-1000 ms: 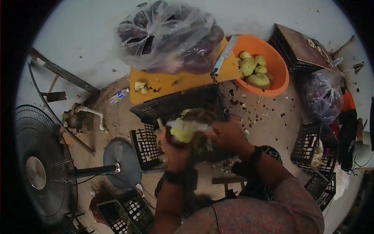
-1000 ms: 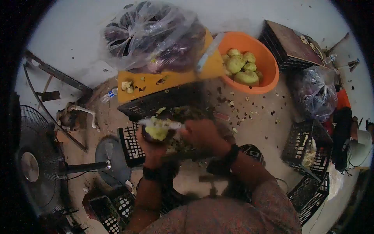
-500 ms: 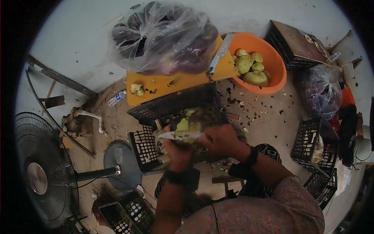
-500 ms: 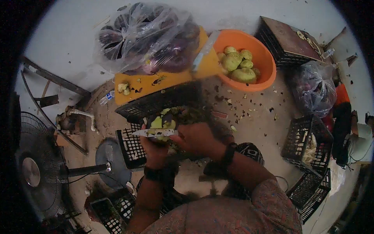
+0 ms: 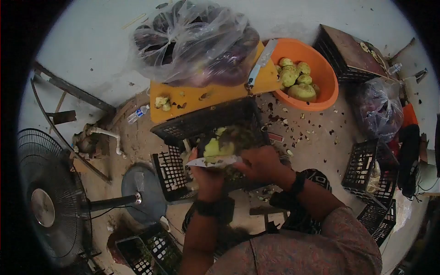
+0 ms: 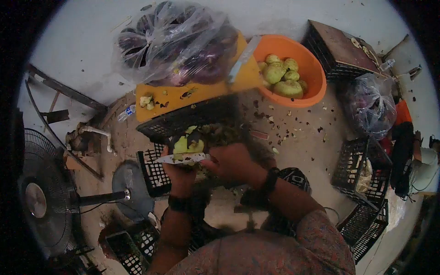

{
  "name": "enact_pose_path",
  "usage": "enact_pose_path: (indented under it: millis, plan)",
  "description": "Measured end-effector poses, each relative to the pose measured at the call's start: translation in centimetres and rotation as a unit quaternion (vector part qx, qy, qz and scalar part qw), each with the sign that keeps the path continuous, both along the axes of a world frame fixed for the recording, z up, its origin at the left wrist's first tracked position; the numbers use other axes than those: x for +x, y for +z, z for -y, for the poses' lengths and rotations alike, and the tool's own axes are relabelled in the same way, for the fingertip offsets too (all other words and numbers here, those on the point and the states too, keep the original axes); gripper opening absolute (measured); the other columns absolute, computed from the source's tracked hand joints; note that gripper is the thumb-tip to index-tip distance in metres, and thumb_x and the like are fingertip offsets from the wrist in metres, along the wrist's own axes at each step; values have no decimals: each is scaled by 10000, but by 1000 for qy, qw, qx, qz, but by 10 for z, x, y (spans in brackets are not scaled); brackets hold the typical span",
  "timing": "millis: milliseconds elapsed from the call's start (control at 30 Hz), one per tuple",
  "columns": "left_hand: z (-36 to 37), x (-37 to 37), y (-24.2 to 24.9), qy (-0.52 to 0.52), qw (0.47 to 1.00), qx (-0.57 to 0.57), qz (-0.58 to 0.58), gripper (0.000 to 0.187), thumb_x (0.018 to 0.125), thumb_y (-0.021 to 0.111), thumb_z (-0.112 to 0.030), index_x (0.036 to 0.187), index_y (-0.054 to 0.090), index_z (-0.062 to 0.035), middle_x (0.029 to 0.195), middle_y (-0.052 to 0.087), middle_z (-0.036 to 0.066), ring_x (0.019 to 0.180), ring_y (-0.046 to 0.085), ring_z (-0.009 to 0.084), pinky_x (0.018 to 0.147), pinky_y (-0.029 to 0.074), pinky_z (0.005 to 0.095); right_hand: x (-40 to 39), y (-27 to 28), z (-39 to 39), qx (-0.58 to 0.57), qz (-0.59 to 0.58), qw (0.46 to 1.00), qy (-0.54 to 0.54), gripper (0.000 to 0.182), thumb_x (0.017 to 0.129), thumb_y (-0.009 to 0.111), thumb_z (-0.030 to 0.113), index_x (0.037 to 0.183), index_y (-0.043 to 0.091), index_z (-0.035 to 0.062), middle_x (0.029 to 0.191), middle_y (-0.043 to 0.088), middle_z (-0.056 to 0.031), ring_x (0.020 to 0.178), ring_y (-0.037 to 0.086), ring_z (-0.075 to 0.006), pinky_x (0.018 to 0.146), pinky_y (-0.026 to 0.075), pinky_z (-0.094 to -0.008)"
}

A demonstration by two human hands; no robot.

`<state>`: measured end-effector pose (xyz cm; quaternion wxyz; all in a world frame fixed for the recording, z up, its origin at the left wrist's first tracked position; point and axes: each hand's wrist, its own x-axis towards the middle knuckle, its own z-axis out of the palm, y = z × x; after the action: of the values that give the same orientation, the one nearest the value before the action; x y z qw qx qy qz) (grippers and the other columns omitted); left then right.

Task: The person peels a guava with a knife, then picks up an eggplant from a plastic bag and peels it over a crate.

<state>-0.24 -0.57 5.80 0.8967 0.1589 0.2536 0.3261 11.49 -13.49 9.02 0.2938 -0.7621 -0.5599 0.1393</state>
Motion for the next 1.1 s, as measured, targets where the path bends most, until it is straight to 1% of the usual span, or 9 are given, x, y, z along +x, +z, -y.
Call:
enact_pose_path:
  millis: [233, 300, 400, 500, 600, 833, 900, 1000, 1100]
  plan:
    - [2, -1, 2, 1, 1000, -22, -18, 370, 889, 424, -389, 1060, 561, -91, 1030, 599, 64, 964, 562, 218, 851, 435, 360, 3, 0, 1, 13, -7, 1000, -2, 369, 827, 553, 433, 704, 571, 86, 628, 592, -122, 556, 581, -326, 513, 446, -430]
    - [7, -3, 9, -29, 999, -11, -22, 379, 881, 429, -400, 1068, 550, -93, 1030, 595, 62, 958, 563, 226, 836, 445, 367, 6, 2, -1, 30, -16, 996, -84, 312, 772, 643, 347, 637, 539, 85, 558, 554, -107, 507, 560, -314, 468, 422, -392]
    - [9, -2, 8, -11, 1000, -15, -25, 392, 879, 420, -406, 1083, 540, -93, 1041, 592, 66, 953, 563, 232, 823, 453, 374, 11, -5, 0, 45, 19, 996, -76, 320, 763, 651, 357, 633, 535, 89, 548, 546, -100, 497, 557, -307, 466, 424, -393]
    - [5, -3, -1, -13, 999, -30, -23, 390, 883, 403, -399, 1077, 546, -93, 1049, 589, 70, 955, 562, 236, 836, 445, 381, 3, -3, 0, 64, 19, 997, -24, 323, 765, 649, 357, 627, 533, 90, 535, 534, -95, 491, 554, -301, 463, 425, -390]
    - [5, 1, 6, -3, 999, -30, -29, 386, 888, 393, -391, 1077, 552, -95, 1046, 590, 72, 962, 559, 240, 848, 436, 389, -3, -3, 0, 94, -3, 995, -20, 329, 774, 642, 357, 619, 530, 89, 528, 528, -94, 490, 553, -301, 460, 422, -386]
    - [7, 1, 12, -18, 1000, -20, -11, 400, 895, 373, -399, 1082, 555, -95, 1041, 589, 70, 967, 556, 240, 853, 431, 386, -3, 2, 1, 95, -15, 995, -22, 318, 782, 635, 341, 621, 533, 86, 538, 533, -100, 489, 550, -305, 458, 420, -386]
    - [10, 2, 17, -12, 999, -23, -31, 392, 887, 372, -389, 1072, 554, -96, 1038, 587, 64, 957, 561, 228, 840, 442, 373, -1, 2, 2, 41, -14, 999, -8, 339, 829, 566, 387, 698, 558, 74, 621, 586, -119, 564, 581, -331, 512, 448, -426]
    - [7, -2, -2, 20, 999, 17, -31, 378, 876, 377, -378, 1061, 553, -99, 1028, 588, 55, 945, 568, 213, 824, 455, 362, -1, 1, 0, 1, -17, 999, -43, 346, 823, 565, 393, 698, 563, 70, 628, 593, -120, 569, 585, -327, 518, 452, -423]
    - [6, -4, -3, 16, 999, 36, -21, 378, 864, 387, -376, 1056, 548, -93, 1022, 590, 47, 939, 573, 203, 820, 462, 350, 0, 2, 1, 32, -18, 999, -37, 353, 813, 570, 400, 692, 567, 68, 614, 589, -123, 561, 583, -328, 514, 453, -423]
